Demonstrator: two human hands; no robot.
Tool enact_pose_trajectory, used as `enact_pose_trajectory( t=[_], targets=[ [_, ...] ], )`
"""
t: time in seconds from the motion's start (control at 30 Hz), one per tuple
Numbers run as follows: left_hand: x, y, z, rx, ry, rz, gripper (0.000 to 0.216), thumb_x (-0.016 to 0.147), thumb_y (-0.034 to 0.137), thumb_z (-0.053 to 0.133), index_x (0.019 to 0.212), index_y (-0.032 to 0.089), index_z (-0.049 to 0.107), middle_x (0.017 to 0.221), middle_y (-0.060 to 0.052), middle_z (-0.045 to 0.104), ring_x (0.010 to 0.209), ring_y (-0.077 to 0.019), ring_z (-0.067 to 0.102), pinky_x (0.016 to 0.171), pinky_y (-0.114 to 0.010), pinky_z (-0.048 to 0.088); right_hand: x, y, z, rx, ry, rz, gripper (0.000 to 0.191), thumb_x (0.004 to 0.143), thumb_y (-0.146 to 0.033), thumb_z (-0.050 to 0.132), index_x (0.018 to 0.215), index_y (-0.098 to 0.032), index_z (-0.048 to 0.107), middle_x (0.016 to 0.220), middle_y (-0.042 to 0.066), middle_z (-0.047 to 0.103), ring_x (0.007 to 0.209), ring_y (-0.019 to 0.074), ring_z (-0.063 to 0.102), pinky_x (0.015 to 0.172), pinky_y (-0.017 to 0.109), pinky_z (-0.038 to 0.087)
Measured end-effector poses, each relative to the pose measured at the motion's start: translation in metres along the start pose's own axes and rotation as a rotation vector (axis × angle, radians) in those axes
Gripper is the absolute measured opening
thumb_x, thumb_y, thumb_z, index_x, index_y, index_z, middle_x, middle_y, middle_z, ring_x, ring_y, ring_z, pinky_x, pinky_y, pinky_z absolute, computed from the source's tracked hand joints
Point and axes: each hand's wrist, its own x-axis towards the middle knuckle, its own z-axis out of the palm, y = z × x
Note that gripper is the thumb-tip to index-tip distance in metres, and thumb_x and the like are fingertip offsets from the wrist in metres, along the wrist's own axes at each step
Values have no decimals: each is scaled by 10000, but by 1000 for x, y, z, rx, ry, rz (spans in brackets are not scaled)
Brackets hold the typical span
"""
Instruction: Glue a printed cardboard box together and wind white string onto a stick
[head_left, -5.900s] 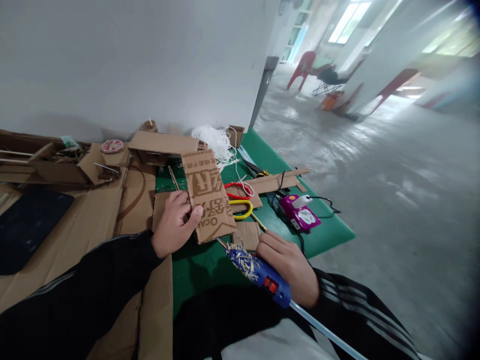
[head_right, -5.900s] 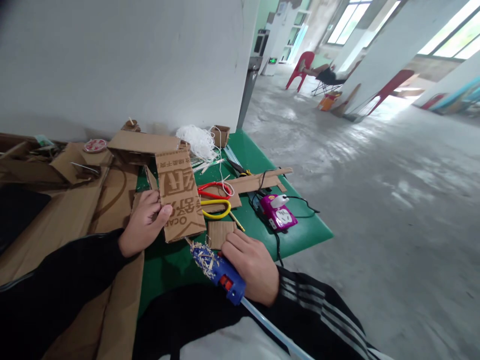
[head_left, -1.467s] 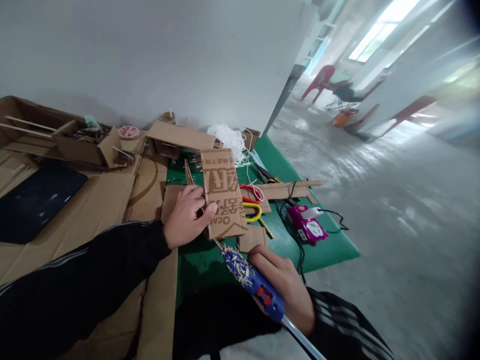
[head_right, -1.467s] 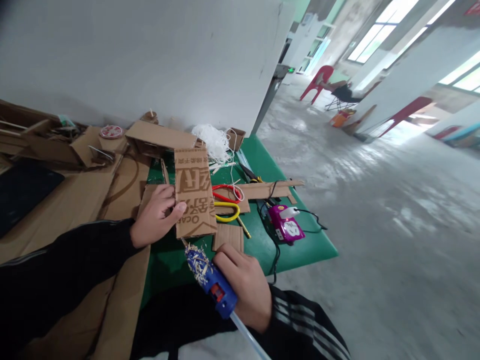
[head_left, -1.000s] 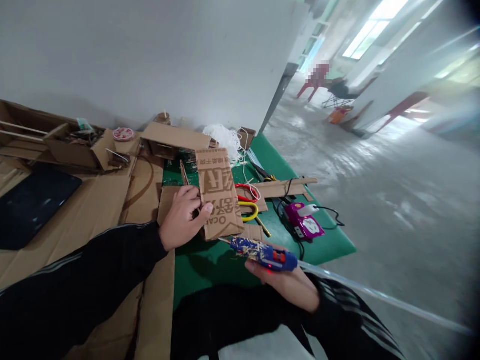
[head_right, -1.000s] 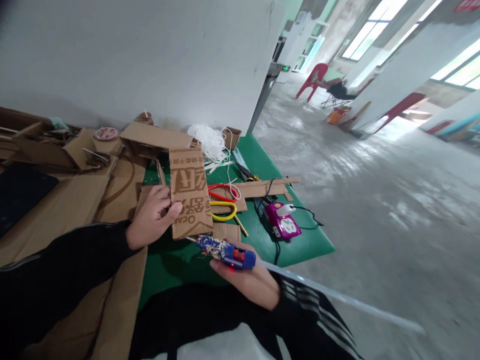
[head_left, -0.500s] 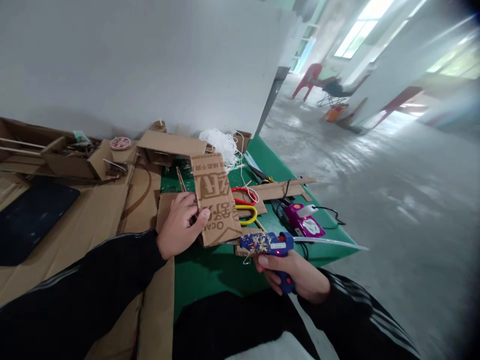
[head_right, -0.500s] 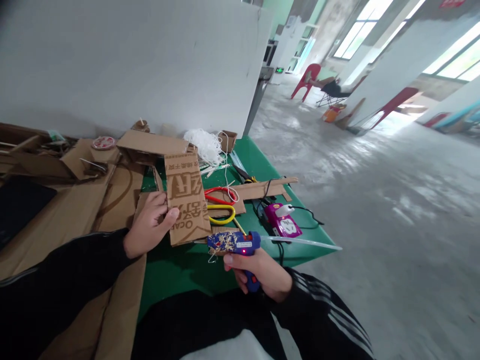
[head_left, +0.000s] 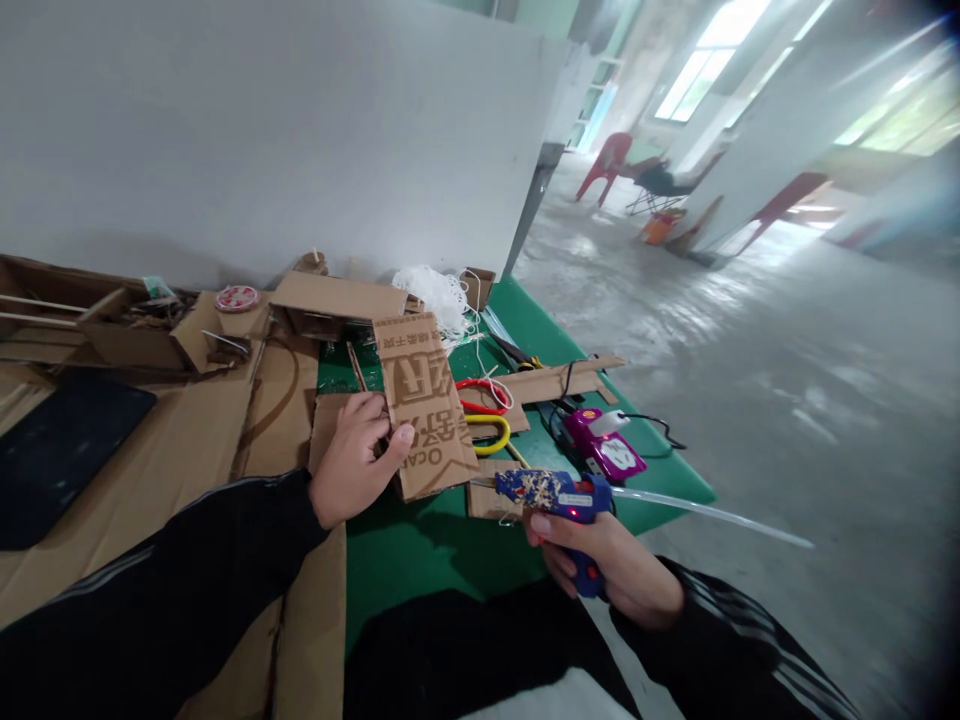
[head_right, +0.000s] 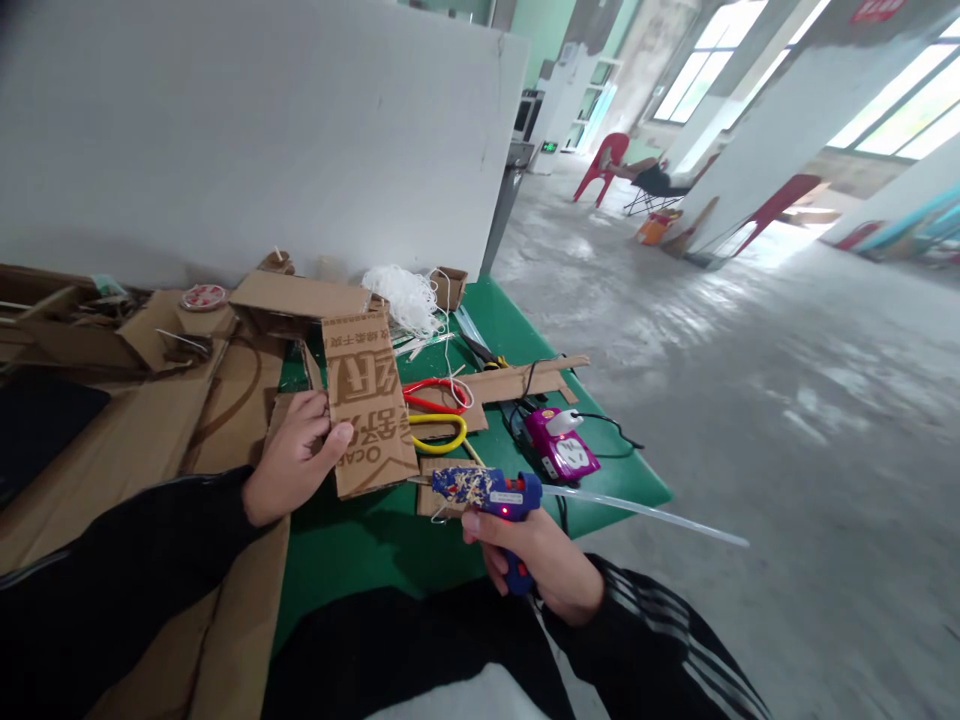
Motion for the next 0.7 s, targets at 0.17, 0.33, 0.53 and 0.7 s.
enact_pose_trajectory(
  t=[0.17,0.33,0.53,0.7],
  targets=[
    [0,0,0,-3,-2,0,364,953,347,422,632,220,540,909,-75,609,1015,-266,498,875,-464,441,-3,-3,-1,-1,23,-19,388,708,-506,755,665,-144,622,409,-74,427,348,72,413,358,204,348],
    [0,0,0,-1,2,4,368,953,332,424,620,215,529,901,-79,611,1002,-264,501,869,-456,438,-4,2,-12,-37,149,-91,384,734,-523,726,659,-169,597,421,-58,433,367,96,424,373,230,326],
    [0,1,-1,5,0,1,380,957,337,420,617,211,535,898,-85,608,1007,-268,500,871,-454,433,-20,4,-10,-510,224,-440,270,802,-429,687,707,-203,572,566,0,534,514,156,500,491,291,380],
    [1,1,-1,9,0,4,370,954,346,423,632,215,552,894,-73,607,997,-262,503,875,-451,437,-21,-8,12,-742,69,-683,215,862,-277,619,707,-212,484,670,-9,507,566,136,472,520,279,358]
  ],
)
